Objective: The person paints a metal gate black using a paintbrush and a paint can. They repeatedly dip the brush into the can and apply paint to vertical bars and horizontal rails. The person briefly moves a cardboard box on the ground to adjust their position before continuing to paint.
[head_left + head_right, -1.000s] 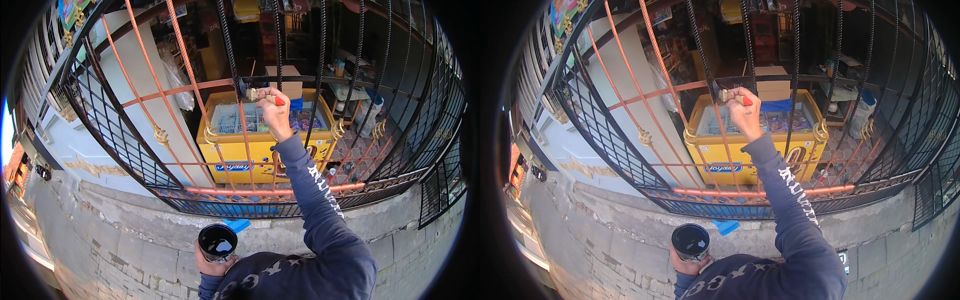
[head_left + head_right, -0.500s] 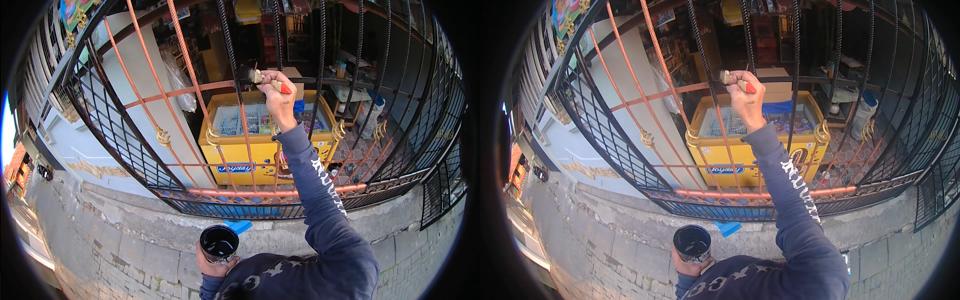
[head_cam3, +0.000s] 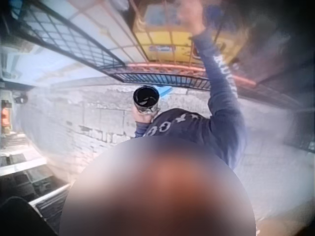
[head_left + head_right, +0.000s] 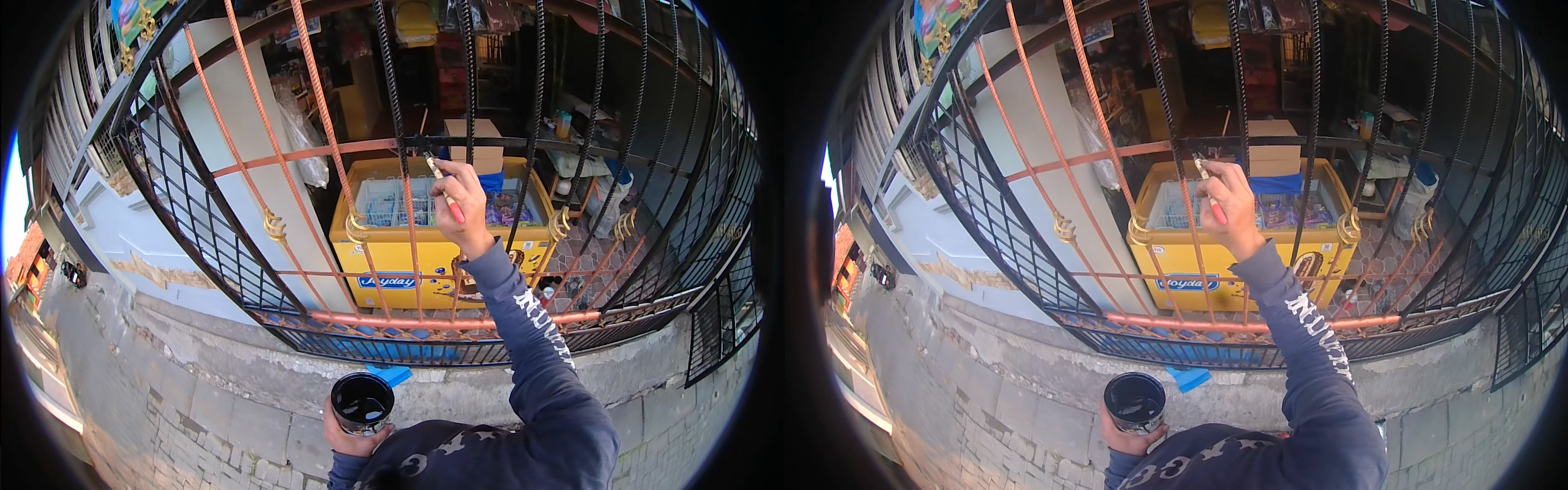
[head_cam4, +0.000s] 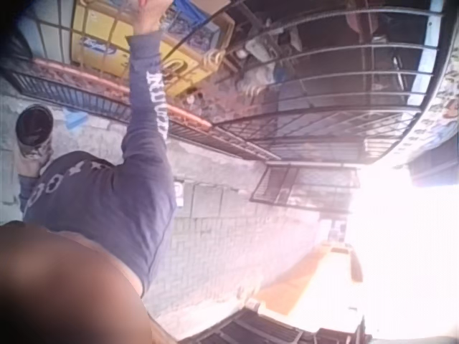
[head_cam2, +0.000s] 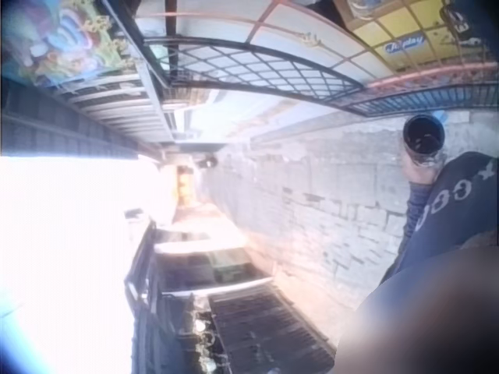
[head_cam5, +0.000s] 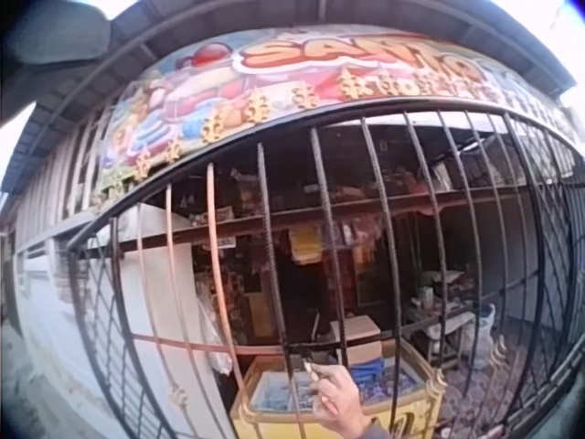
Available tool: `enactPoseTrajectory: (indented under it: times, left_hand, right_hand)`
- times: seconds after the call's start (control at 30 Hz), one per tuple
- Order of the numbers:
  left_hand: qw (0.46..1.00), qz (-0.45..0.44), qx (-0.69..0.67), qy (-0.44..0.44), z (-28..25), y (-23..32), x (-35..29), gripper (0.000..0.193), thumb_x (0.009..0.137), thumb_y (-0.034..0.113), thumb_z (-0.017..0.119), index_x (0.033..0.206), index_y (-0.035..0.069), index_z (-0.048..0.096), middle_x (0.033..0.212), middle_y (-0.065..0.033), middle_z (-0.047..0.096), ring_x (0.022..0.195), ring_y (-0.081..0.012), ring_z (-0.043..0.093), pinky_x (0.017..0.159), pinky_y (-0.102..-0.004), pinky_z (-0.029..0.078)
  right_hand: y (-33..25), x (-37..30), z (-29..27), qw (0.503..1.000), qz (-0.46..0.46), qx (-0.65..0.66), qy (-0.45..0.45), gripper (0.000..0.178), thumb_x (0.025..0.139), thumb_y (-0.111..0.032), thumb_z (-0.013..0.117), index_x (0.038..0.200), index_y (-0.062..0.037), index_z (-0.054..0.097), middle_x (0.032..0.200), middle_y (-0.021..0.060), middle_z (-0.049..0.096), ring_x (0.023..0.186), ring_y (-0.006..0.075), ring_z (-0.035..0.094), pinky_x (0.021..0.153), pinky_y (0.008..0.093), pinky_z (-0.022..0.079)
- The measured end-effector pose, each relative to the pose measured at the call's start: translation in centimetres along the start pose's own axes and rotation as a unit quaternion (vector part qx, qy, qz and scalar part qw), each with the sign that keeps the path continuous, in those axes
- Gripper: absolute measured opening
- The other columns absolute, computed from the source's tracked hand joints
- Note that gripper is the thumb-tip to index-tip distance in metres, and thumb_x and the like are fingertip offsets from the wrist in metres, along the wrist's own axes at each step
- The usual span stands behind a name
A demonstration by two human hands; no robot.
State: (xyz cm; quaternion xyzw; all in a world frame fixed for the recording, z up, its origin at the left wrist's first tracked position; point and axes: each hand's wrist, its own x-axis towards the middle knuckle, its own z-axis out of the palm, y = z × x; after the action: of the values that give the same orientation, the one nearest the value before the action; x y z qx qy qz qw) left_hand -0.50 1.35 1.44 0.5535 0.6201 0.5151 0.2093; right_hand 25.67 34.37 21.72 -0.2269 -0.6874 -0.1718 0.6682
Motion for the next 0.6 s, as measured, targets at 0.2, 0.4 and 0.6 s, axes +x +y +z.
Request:
enactPoseTrajectory:
  times: [0.2, 0.4, 0.6]
  left_hand:
    - [1.000, 0.006, 0.005, -0.005, -0.1, -0.5, -0.2, 0.122, 0.046, 0.029, 0.105, 0.145, -0.002, 0.041, 0.129, -0.0176, 0.062, 0.117, -0.0315, 0.064, 0.100, -0.0420, 0.052]
    - [0.999, -0.004, -0.039, -0.006, 0.3, -0.8, 0.1, 0.122, 0.046, 0.030, 0.105, 0.145, -0.003, 0.041, 0.127, -0.0176, 0.062, 0.116, -0.0319, 0.063, 0.100, -0.0423, 0.051]
    - [0.999, 0.012, -0.037, -0.001, 0.1, -0.8, 0.1, 0.123, 0.046, 0.031, 0.105, 0.145, -0.003, 0.040, 0.128, -0.0178, 0.060, 0.119, -0.0319, 0.062, 0.103, -0.0426, 0.050]
  right_hand:
    - [-0.4, -0.2, -0.4, 0.981, -0.090, -0.088, -0.150, 0.026, 0.063, -0.003, 0.075, 0.087, -0.0087, 0.065, 0.121, 0.0132, 0.064, 0.111, 0.0374, 0.057, 0.086, 0.0448, 0.056]
    - [-0.4, 0.0, 0.5, 0.968, -0.101, -0.149, -0.176, 0.022, 0.067, -0.009, 0.075, 0.087, -0.0098, 0.064, 0.121, 0.0112, 0.062, 0.115, 0.0342, 0.055, 0.089, 0.0438, 0.054]
    - [-0.2, -0.1, 0.2, 0.957, -0.079, -0.202, -0.195, 0.025, 0.072, -0.013, 0.075, 0.096, -0.0101, 0.070, 0.124, 0.0118, 0.060, 0.115, 0.0339, 0.054, 0.091, 0.0444, 0.052]
